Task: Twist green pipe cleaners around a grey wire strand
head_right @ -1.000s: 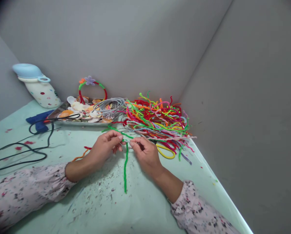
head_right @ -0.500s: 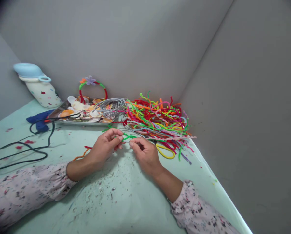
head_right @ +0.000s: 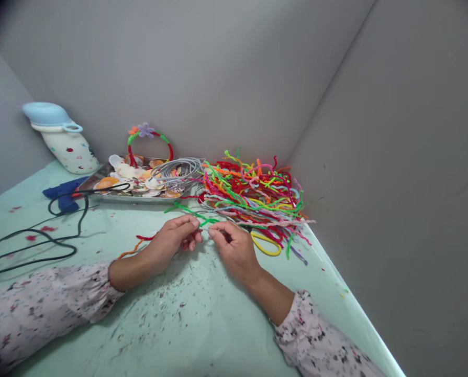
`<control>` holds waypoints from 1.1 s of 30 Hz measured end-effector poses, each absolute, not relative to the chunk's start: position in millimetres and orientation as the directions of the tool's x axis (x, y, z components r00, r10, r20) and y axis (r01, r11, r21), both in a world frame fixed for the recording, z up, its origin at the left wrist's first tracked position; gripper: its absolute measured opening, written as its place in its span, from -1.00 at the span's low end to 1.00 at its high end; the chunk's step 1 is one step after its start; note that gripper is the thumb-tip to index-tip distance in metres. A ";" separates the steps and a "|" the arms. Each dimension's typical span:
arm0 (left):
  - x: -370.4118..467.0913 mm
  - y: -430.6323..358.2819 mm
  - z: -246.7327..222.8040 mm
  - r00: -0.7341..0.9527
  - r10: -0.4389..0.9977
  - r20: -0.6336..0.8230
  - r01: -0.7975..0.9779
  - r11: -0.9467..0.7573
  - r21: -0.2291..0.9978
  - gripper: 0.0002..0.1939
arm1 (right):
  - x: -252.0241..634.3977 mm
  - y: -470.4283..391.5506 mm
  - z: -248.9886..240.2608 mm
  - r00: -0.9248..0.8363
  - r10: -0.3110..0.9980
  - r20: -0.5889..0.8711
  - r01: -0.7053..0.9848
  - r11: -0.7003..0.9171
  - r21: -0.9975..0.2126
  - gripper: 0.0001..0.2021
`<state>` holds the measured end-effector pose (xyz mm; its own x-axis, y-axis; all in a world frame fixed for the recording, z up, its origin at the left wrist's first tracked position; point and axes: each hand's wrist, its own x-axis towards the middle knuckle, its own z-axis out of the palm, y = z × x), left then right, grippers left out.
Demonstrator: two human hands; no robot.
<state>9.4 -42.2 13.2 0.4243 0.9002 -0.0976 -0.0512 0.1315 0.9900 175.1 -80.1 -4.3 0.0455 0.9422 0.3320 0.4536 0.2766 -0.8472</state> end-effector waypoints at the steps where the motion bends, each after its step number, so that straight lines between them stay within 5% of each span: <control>1: 9.3 -42.0 12.3 0.424 0.901 -0.095 -0.065 0.135 0.989 -0.80 | 174.8 -80.4 -4.0 0.048 0.943 0.329 0.451 0.274 -0.850 -0.81; 21: 9.1 -43.8 3.5 0.460 0.888 0.011 -0.078 0.029 0.997 -0.75 | 177.4 -79.8 -6.1 -0.040 0.916 0.400 0.488 0.368 -0.792 -0.69; 33: 10.8 -44.9 4.3 0.455 0.890 0.010 -0.089 0.035 0.995 -0.75 | 173.3 -84.8 0.2 -0.042 0.772 0.634 0.689 0.482 -0.541 -0.47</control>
<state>10.8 -44.9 4.3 0.4550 0.8904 0.0096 -0.0890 0.0348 0.9954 173.3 -84.8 0.2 -0.0421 0.7721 0.6341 0.6891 0.4820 -0.5411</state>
